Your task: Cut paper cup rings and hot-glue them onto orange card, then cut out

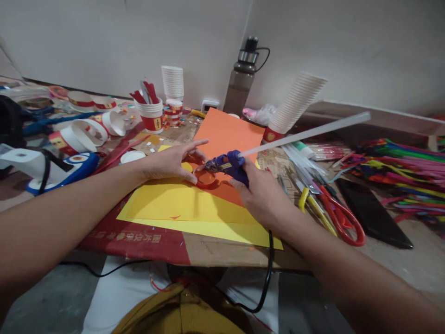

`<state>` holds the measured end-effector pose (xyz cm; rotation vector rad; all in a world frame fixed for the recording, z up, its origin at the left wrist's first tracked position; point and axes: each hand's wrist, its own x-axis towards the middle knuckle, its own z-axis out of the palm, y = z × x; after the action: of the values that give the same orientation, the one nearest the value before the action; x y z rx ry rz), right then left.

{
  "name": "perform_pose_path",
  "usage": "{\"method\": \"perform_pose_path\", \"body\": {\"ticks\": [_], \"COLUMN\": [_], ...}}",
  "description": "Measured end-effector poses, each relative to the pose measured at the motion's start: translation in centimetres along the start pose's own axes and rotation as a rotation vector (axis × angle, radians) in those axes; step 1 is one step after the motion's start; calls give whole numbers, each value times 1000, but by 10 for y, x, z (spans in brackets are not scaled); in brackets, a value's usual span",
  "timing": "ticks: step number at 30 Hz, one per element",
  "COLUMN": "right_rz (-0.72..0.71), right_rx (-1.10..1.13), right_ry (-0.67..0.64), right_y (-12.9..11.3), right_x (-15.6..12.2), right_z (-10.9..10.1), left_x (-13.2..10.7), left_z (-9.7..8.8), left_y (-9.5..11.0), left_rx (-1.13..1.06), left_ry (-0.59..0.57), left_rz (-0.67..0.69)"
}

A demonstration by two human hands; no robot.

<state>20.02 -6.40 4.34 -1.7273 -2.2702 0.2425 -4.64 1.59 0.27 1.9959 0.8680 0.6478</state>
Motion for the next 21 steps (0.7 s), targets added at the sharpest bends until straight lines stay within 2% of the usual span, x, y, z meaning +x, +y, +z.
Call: {"method": "perform_pose_path", "body": {"ticks": [5,10,12,15,18,21], "right_rz": [-18,-38,-36,-26,7,2], "right_rx": [-30,66,114,161,161,170], "right_ry": [4,27,26,13,-14,-15], "right_y": [-2,4,5,5,3,3], "right_x": [-5,-5,-5,-4,-5,-7], "right_z": [-8,-12,-12,-12,-14,-15], "left_x": [1,2,4,11,23,42], "left_z": [-3,-12,-15,-19,-24,-31], "left_y": [0,-5,-7,-12,-17,-23], "left_rx": [70,9,-15,54,129,160], "left_ry": [17,11,82,283,482,531], "left_rz": [-24,-11,-31,-91,-212,-359]}}
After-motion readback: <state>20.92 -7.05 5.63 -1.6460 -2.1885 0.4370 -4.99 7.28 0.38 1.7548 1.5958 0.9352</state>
